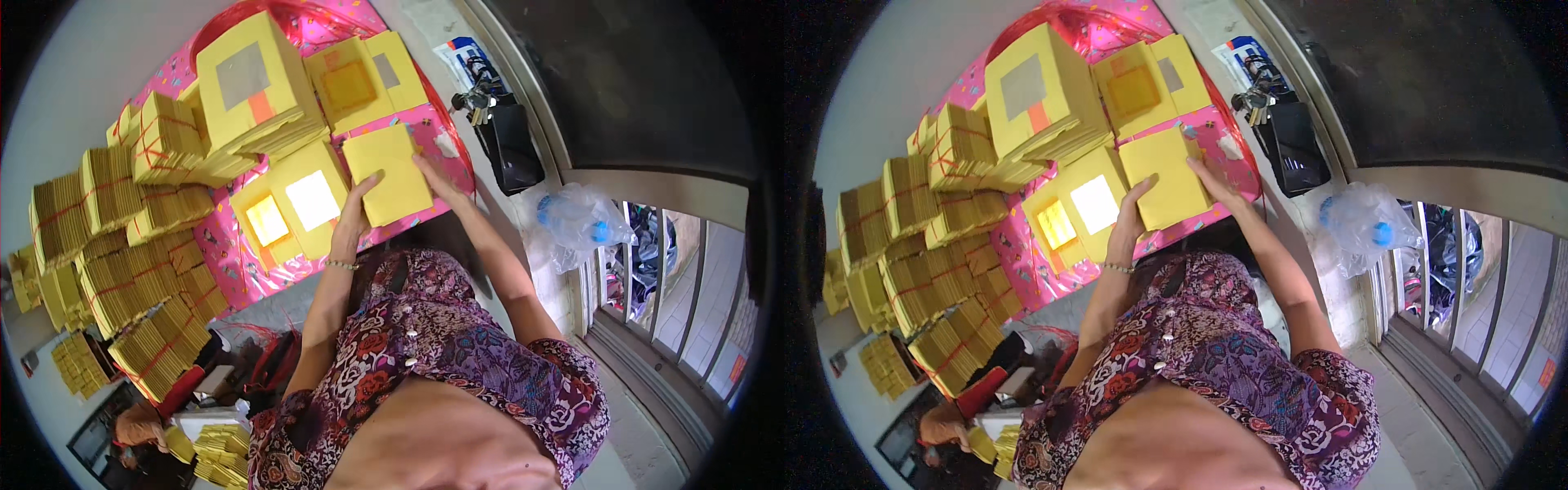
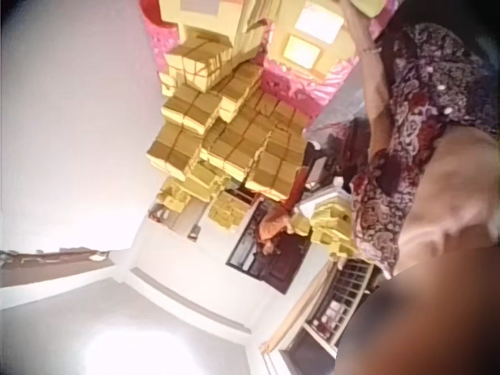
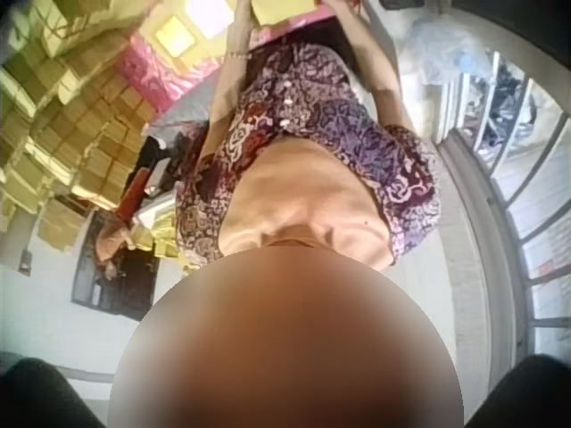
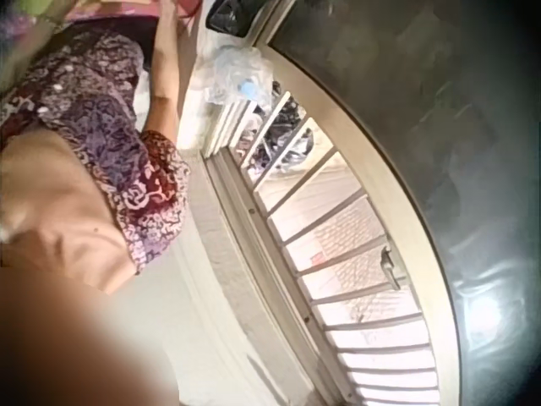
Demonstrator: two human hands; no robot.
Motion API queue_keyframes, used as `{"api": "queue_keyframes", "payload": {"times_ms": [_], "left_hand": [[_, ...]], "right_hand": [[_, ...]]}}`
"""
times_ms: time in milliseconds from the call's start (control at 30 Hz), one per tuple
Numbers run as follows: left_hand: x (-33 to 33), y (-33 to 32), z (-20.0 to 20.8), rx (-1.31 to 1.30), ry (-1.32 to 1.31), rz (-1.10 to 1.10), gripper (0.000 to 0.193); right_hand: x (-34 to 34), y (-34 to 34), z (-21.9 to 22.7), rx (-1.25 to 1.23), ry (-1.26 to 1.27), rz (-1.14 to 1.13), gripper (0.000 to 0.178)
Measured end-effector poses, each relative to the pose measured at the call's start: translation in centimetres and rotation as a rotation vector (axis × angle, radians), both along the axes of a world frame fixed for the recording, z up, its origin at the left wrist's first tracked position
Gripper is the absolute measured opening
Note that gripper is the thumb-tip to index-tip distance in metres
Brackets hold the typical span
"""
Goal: Counting and bundling stacks of yellow paper using red string.
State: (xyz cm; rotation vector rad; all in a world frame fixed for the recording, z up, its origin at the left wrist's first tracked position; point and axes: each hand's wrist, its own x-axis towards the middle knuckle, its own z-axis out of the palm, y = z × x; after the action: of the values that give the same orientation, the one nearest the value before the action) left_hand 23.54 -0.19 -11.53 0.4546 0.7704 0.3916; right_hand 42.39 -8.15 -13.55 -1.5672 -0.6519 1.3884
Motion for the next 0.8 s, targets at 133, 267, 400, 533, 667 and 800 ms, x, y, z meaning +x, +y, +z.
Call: {"api": "queue_keyframes", "payload": {"times_ms": [133, 267, 400, 533, 667, 800], "left_hand": [[-0.5, 0.6, -0.2, -0.062, 0.001, 0.001, 0.063], [-0.6, 0.4, -0.2, -0.011, 0.074, -0.018, 0.065], [-0.3, 0.2, 0.4, 0.045, 0.154, -0.001, 0.062], [-0.5, 0.7, 0.0, 0.067, 0.131, -0.019, 0.063], [-0.5, 1.2, 0.8, 0.051, 0.167, -0.057, 0.064], [-0.8, 0.7, 0.6, 0.072, 0.214, 0.018, 0.064]], "right_hand": [[-1.4, 0.4, -1.0, 0.023, -0.013, -0.167, 0.073], [-1.8, -0.3, -0.5, 0.061, 0.077, -0.134, 0.076], [-1.9, -0.6, 0.4, 0.120, 0.045, -0.166, 0.077], [-1.9, -0.5, 0.4, 0.094, -0.068, -0.179, 0.076], [-2.2, -0.4, -1.0, 0.148, -0.065, -0.217, 0.076], [-3.3, 0.1, 2.0, 0.220, 0.035, -0.270, 0.075]]}}
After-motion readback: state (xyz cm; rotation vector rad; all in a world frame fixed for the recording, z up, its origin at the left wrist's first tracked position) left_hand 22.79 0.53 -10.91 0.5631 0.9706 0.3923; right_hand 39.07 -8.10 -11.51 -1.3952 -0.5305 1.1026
